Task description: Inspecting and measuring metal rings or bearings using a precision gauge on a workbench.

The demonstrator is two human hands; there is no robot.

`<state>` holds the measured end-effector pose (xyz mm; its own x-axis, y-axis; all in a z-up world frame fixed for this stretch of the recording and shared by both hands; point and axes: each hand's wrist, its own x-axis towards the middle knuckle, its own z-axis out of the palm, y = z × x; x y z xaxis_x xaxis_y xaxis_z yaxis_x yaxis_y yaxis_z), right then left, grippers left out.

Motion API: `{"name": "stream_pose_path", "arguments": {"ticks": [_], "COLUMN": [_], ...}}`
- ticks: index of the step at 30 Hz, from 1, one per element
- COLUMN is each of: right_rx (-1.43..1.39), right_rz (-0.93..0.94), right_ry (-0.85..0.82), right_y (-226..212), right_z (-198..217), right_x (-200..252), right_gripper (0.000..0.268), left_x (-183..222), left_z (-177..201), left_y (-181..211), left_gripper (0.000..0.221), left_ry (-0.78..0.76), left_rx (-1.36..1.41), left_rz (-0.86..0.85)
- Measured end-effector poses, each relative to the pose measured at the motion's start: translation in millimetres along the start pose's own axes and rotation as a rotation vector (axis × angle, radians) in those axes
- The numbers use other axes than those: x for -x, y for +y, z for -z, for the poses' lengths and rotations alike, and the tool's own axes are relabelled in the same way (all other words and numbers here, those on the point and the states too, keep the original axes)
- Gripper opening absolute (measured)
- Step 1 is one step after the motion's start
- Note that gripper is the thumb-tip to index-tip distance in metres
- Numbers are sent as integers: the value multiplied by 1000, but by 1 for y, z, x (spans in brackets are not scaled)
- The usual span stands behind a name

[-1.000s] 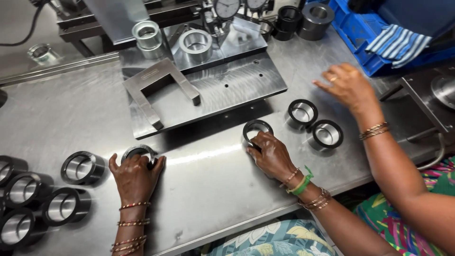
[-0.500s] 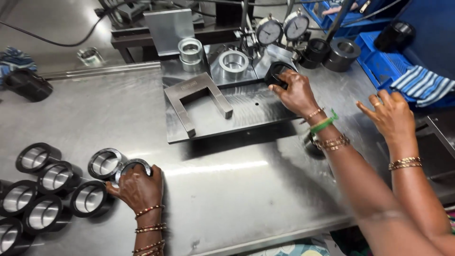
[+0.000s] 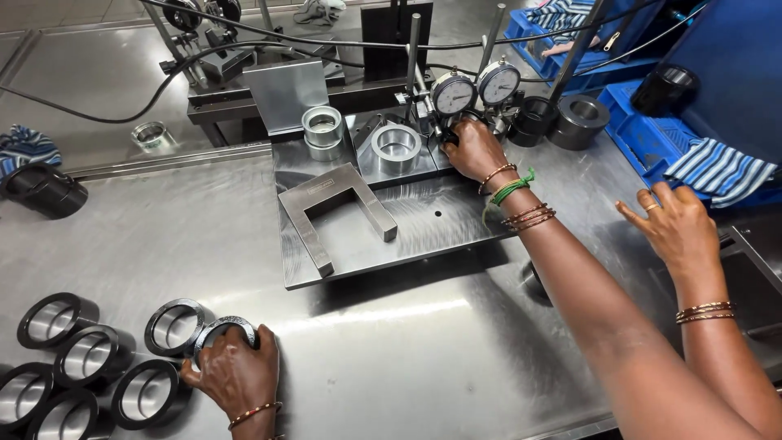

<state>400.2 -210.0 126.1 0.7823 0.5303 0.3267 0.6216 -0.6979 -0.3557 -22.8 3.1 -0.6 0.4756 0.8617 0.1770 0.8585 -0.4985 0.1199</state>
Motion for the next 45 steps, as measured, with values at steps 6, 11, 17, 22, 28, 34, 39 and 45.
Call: {"name": "stream_pose_path", "arguments": {"ticks": [6,11,17,22,28,34,39,45], "right_rx": [31,18,-154,-250,-168,-213,-151,-151], "right_rz": [82,120,163,584,558,534,406,396], "right_ry": [74,131,-314,-235,-355,-188,-336,-374], "right_y": [13,24,-59,-95,-143,-163,-182,-180], "right_z": [-12,-27,39,27,0,-28,-21,-27], "right_x": [6,25,157,193,178,156,142,138], "right_gripper": [37,45,35,40,34,30,24,25], "left_x": [-1,3,6,6,3,4,4,4], "left_z": [-8,-8,9,11,6,28,30,29], "left_y": [-4,-7,-2,-4,-6,-3,-4,-3], "left_gripper": [35,38,37,38,39,35,34,35], "left_ry": [50,101,16,55,52,-11,-14,-58], "left_rx": [-4,46,75,89,134,205,242,222], "left_rz": [-34,-63,-44,-39,-51,-36,-34,-22]}}
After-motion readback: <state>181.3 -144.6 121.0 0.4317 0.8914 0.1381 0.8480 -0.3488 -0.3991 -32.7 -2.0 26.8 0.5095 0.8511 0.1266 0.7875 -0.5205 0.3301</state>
